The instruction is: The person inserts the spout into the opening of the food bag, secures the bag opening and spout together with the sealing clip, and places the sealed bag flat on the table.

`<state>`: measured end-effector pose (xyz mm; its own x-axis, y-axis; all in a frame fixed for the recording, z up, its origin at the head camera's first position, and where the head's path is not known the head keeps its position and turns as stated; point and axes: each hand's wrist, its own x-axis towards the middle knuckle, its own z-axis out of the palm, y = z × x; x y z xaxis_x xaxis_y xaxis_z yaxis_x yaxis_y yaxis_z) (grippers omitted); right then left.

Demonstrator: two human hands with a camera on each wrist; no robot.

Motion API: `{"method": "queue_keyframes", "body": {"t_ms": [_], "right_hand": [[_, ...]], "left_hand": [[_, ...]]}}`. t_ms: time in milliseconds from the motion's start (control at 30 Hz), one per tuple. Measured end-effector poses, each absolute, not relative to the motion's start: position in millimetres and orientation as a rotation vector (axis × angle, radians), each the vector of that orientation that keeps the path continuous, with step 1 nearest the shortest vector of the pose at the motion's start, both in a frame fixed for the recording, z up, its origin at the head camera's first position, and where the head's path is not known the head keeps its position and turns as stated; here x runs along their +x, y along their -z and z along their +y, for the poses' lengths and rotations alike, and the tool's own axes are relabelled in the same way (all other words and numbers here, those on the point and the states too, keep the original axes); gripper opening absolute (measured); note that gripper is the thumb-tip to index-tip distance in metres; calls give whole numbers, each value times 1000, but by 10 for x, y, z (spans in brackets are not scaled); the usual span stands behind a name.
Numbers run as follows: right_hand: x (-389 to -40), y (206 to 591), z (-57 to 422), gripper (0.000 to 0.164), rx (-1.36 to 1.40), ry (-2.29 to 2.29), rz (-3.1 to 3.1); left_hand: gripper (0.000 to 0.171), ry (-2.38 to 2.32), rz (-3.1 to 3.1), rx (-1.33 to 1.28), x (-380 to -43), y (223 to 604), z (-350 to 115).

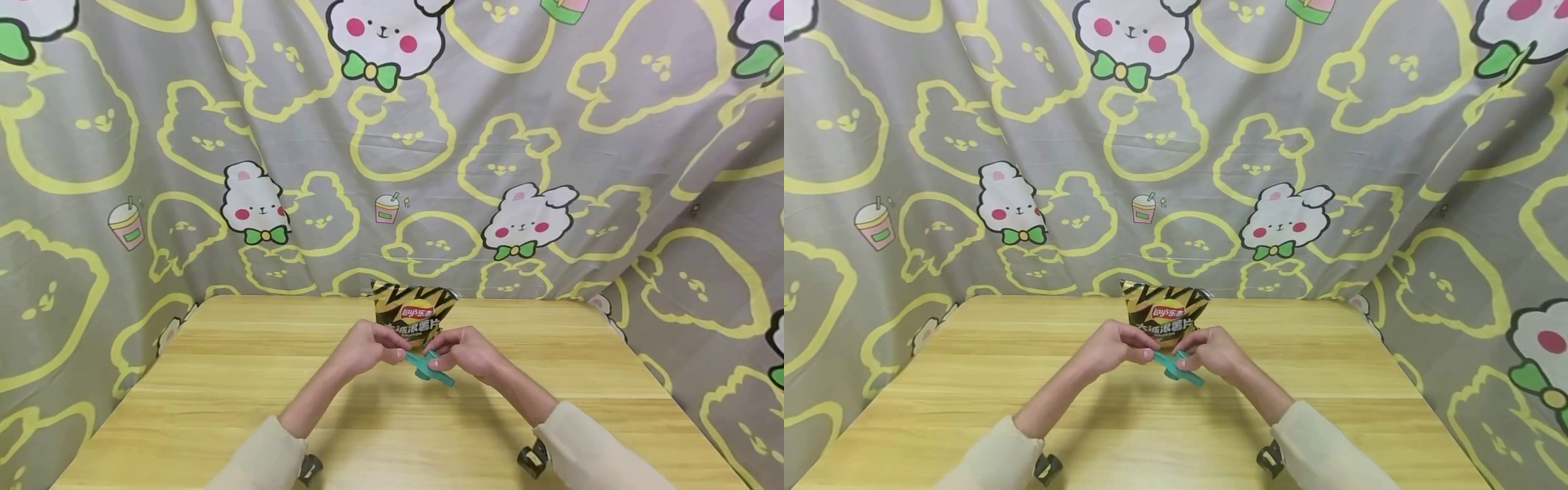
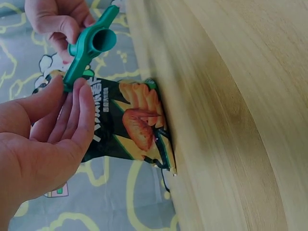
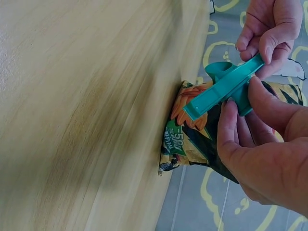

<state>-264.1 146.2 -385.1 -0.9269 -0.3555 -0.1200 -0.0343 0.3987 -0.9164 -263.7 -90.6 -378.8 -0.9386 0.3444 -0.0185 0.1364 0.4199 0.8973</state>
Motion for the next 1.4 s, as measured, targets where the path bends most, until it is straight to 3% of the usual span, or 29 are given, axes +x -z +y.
{"method": "queue_keyframes", "body": {"t_ms": [1400], "right_hand": [[-2619, 3860, 1461, 20, -394, 1516, 2353]], "left_hand": [[13, -1557, 2389, 454, -2627, 3818, -933]]}}
